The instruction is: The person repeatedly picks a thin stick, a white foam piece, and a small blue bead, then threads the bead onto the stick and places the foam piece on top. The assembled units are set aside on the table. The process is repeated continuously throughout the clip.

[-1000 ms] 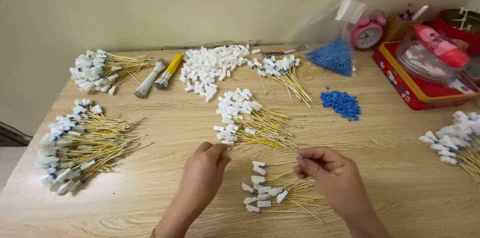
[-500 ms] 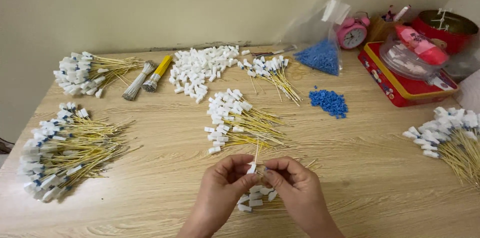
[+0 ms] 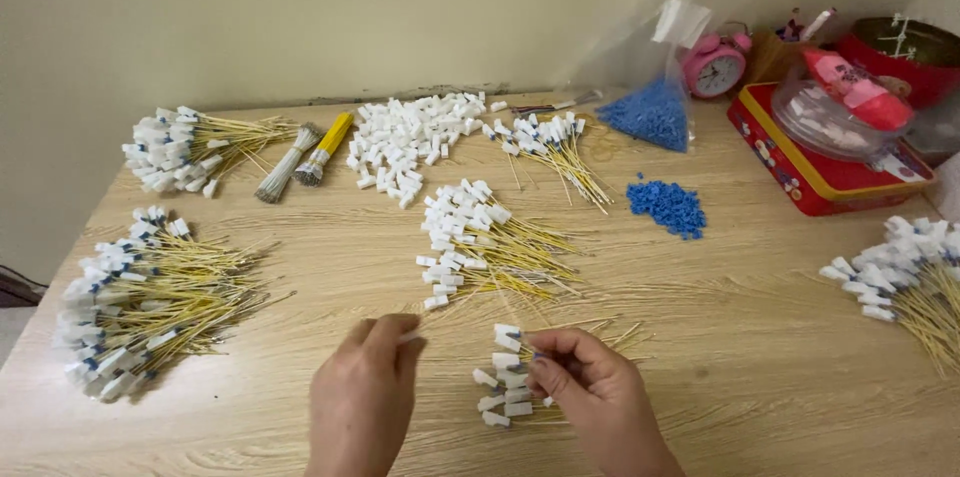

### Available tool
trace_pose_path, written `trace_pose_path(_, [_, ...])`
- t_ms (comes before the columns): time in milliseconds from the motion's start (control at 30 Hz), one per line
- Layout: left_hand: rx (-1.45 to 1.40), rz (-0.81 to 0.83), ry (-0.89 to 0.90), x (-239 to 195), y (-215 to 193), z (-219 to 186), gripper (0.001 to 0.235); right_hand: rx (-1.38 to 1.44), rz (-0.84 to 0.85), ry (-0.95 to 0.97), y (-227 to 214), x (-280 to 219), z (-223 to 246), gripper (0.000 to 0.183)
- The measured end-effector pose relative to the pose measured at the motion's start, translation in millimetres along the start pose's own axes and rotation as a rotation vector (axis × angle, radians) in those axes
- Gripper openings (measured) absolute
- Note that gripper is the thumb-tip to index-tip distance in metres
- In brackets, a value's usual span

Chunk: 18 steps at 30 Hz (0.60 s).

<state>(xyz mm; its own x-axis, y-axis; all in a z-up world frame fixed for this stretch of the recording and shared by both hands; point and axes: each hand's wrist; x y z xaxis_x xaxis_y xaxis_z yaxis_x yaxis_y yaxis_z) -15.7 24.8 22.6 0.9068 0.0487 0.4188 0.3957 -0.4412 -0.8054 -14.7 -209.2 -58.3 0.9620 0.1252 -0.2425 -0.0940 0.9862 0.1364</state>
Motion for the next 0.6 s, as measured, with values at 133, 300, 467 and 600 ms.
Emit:
trace_pose_path(133, [-0.435,0.27,-0.225,7.1,9.6,-20.5,0.031,0.014,-0.01,0.015,6.0,4.0,-3.4,0.018])
trace_pose_path(300, [-1.069,0.218,-0.342,-11.1,68.9,-27.7,0.031,0.054,0.018,-0.069,5.9,7.1,3.1,0.016])
trace_pose_path(467, [-1.368,0.258,-0.327,-22.6,97.0,-31.9,0.032,0.162,-0.062,-0.098,0.0,9.3,8.0,0.015])
trace_pose_path(600, [-1.357,0.38,-0.491,-16.4,86.6,-39.1,0.037,0.115,-0.158,-0.082,-3.8,11.3,5.7,0.016])
Point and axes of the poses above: each hand's wrist, its own x-axis towards the middle knuckle, its own y-axis out of the palm, z = x × y, and after that the axes turned 9 degrees about y, right-handed
